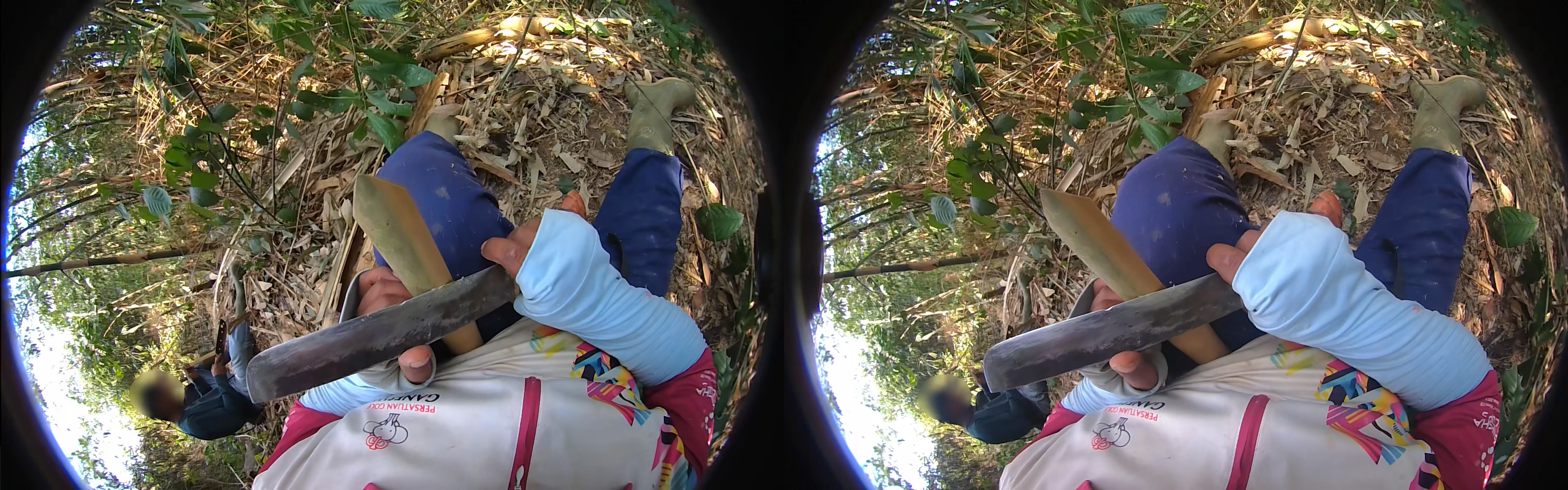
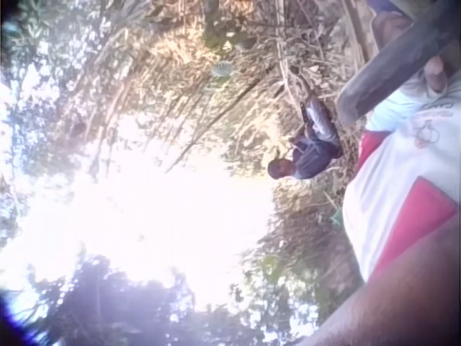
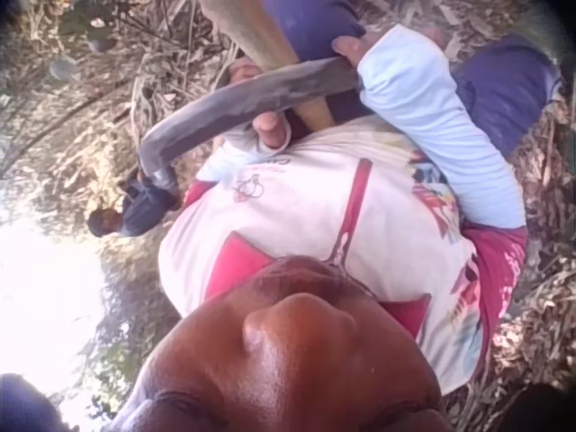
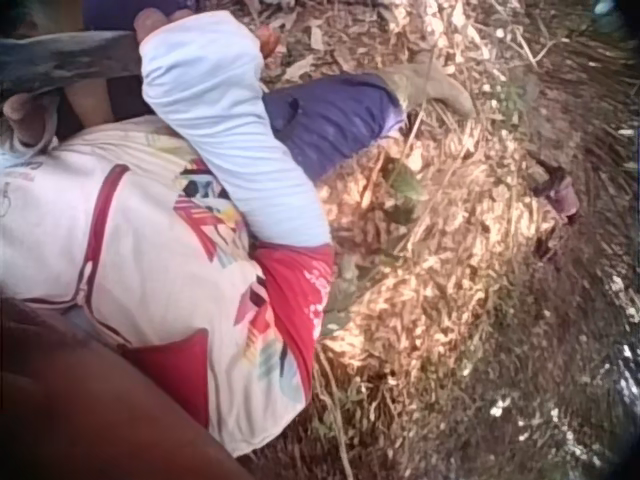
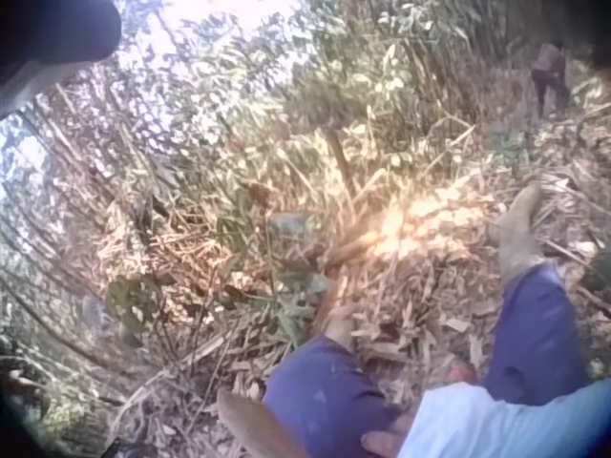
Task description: The person sits on the ground in a bamboo forest and uses a large machete to split a long bamboo stalk. They hold the stalk vertically between their legs and repeatedly strike it with the machete to split it into smaller sections.
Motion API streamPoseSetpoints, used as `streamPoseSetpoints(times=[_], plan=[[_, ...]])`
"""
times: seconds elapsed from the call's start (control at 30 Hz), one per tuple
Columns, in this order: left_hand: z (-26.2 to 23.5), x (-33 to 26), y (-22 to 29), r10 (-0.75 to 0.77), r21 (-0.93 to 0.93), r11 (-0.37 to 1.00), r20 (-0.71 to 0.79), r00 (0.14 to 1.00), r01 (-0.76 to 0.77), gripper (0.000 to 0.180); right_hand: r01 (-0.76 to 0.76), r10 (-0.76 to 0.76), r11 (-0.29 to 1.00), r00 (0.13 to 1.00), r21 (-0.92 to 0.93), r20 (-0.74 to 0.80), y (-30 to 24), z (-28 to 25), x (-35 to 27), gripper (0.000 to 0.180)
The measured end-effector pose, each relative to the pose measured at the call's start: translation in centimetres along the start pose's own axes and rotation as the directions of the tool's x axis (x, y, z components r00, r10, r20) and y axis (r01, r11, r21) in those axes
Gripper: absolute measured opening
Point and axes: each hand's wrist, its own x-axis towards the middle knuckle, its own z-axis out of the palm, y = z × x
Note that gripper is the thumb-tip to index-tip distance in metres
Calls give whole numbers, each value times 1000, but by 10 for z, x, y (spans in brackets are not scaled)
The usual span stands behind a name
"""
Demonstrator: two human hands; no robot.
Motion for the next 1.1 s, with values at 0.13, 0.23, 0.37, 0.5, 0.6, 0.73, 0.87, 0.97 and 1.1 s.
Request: streamPoseSetpoints(times=[0.13,0.23,0.37,0.5,0.6,0.73,0.87,0.97,1.1], plan=[[7,2,-19,178,-93,978,-79,981,-185,62,12,-12,1000,999,3,37,4,5,5,22],[1,3,-14,122,-95,988,-43,992,-126,64,29,-29,1000,1000,6,4,5,4,8,16],[-1,9,-17,133,-88,987,-26,991,-135,62,4,-4,1000,999,6,49,4,1,13,12],[5,13,-22,192,-92,976,-79,978,-199,60,30,-28,999,997,-35,78,6,0,16,22],[6,17,-24,228,-80,968,-127,965,-239,59,33,-26,997,995,-75,93,6,2,17,23],[8,19,-30,295,-62,943,-294,909,-326,57,26,-19,997,995,-69,99,7,-4,22,22],[17,1,-40,264,-97,914,-595,759,-394,55,-12,12,1000,999,5,47,7,-3,26,20],[22,34,-31,297,-153,899,-474,829,-410,55,-17,18,999,999,-29,42,5,-7,32,19],[19,44,-32,315,-151,898,-438,842,-414,57,-34,34,999,999,-1,40,6,-8,36,29]])
